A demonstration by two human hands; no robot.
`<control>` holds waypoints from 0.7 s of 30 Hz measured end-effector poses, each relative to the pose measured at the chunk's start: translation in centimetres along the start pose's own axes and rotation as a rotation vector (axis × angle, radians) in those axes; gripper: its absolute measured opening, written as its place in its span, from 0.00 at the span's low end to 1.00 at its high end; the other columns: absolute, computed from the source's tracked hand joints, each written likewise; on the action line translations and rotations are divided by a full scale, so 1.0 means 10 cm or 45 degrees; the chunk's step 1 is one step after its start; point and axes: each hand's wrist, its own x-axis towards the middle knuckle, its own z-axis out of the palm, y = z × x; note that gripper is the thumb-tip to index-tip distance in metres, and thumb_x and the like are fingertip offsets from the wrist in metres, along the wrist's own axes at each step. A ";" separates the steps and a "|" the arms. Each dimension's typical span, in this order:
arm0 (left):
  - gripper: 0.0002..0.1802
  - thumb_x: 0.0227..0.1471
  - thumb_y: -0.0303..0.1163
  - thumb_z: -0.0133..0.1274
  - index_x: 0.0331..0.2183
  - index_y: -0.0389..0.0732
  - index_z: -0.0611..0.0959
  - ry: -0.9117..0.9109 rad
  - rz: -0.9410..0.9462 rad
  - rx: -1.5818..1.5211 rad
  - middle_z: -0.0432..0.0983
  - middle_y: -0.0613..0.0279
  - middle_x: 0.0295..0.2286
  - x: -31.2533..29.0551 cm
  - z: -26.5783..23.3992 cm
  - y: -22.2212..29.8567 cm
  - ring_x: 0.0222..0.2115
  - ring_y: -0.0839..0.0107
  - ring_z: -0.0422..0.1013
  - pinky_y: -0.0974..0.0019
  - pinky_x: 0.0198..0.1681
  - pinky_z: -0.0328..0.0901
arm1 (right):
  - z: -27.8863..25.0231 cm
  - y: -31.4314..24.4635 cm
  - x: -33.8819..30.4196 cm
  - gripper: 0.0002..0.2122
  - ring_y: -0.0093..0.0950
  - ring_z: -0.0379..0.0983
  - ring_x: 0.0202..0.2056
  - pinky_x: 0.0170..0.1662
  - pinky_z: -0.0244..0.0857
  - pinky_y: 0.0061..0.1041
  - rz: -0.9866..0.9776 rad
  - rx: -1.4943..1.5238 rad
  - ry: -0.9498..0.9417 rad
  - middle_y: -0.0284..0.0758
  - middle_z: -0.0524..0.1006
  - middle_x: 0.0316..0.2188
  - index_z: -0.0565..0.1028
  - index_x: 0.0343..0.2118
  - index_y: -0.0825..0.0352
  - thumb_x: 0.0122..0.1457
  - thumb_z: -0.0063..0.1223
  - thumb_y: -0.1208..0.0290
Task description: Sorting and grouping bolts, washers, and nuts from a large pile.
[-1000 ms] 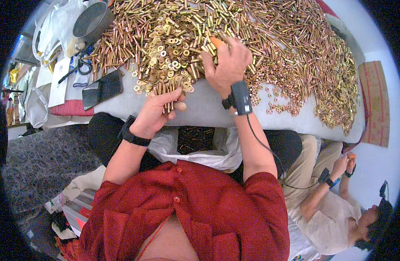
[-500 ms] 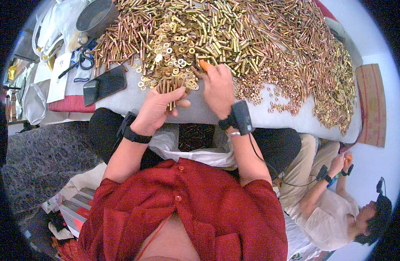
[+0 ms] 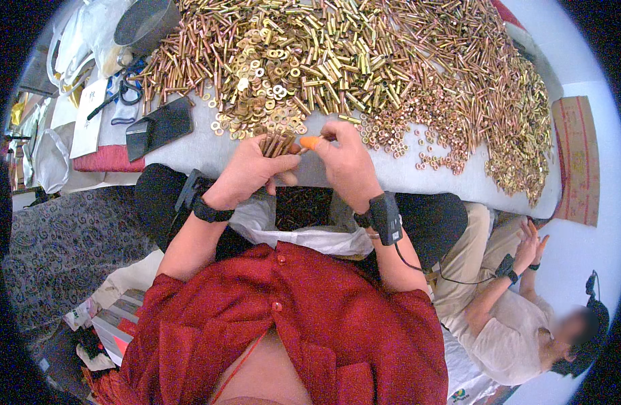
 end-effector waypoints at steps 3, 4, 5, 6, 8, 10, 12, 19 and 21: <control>0.11 0.50 0.30 0.58 0.36 0.37 0.77 -0.061 -0.015 -0.041 0.76 0.64 0.26 0.02 0.01 -0.03 0.22 0.74 0.76 0.77 0.13 0.62 | 0.03 -0.12 -0.05 0.12 0.32 0.70 0.36 0.39 0.66 0.26 0.000 0.151 0.045 0.38 0.71 0.34 0.74 0.42 0.69 0.53 0.51 0.83; 0.12 0.50 0.31 0.58 0.36 0.37 0.77 -0.058 -0.019 -0.099 0.76 0.64 0.26 0.03 0.01 -0.05 0.22 0.74 0.76 0.77 0.13 0.62 | 0.06 -0.15 -0.02 0.12 0.32 0.70 0.36 0.39 0.66 0.26 0.000 0.151 0.044 0.38 0.71 0.34 0.74 0.42 0.69 0.53 0.51 0.83; 0.12 0.51 0.32 0.57 0.37 0.37 0.76 -0.054 -0.023 -0.158 0.76 0.63 0.26 0.03 0.01 -0.07 0.22 0.74 0.76 0.77 0.12 0.62 | 0.09 -0.19 0.01 0.12 0.31 0.71 0.34 0.39 0.66 0.26 0.334 0.666 0.162 0.38 0.72 0.34 0.74 0.42 0.69 0.54 0.50 0.83; 0.12 0.51 0.32 0.57 0.37 0.37 0.76 -0.060 -0.024 -0.156 0.76 0.63 0.26 0.04 0.00 -0.07 0.22 0.74 0.76 0.77 0.12 0.62 | 0.09 -0.20 0.04 0.11 0.29 0.72 0.33 0.39 0.67 0.25 0.673 1.176 0.284 0.37 0.73 0.33 0.74 0.42 0.69 0.56 0.49 0.82; 0.14 0.51 0.32 0.57 0.38 0.37 0.76 -0.062 -0.021 -0.357 0.76 0.61 0.27 0.04 -0.05 -0.06 0.22 0.72 0.77 0.76 0.12 0.64 | 0.14 -0.11 0.09 0.09 0.26 0.73 0.30 0.37 0.67 0.24 0.714 1.219 0.323 0.35 0.74 0.32 0.74 0.41 0.68 0.57 0.49 0.80; 0.13 0.52 0.32 0.57 0.38 0.37 0.76 -0.088 -0.032 -0.441 0.76 0.61 0.28 0.05 -0.12 -0.06 0.23 0.72 0.77 0.76 0.12 0.63 | 0.21 -0.03 0.13 0.08 0.26 0.73 0.30 0.34 0.66 0.25 0.440 0.241 0.203 0.35 0.74 0.30 0.75 0.39 0.68 0.55 0.52 0.78; 0.13 0.52 0.32 0.56 0.39 0.37 0.76 -0.113 -0.042 -0.527 0.76 0.60 0.28 0.06 -0.15 -0.05 0.23 0.72 0.76 0.77 0.12 0.62 | 0.34 0.04 0.14 0.07 0.32 0.72 0.29 0.32 0.65 0.28 0.325 0.023 0.229 0.37 0.72 0.28 0.75 0.35 0.68 0.52 0.56 0.75; 0.13 0.54 0.32 0.54 0.41 0.40 0.75 -0.038 0.037 -0.573 0.76 0.62 0.29 0.04 -0.11 -0.01 0.23 0.75 0.74 0.77 0.14 0.59 | 0.41 0.07 0.12 0.07 0.41 0.68 0.32 0.35 0.62 0.37 0.337 -0.117 0.275 0.40 0.70 0.27 0.74 0.28 0.66 0.47 0.60 0.73; 0.13 0.55 0.33 0.54 0.43 0.41 0.74 -0.023 0.052 -0.537 0.76 0.63 0.29 0.04 -0.09 -0.01 0.22 0.77 0.74 0.78 0.14 0.58 | 0.39 0.07 0.14 0.07 0.38 0.71 0.29 0.33 0.64 0.34 0.309 -0.079 0.265 0.38 0.72 0.25 0.73 0.28 0.67 0.47 0.60 0.73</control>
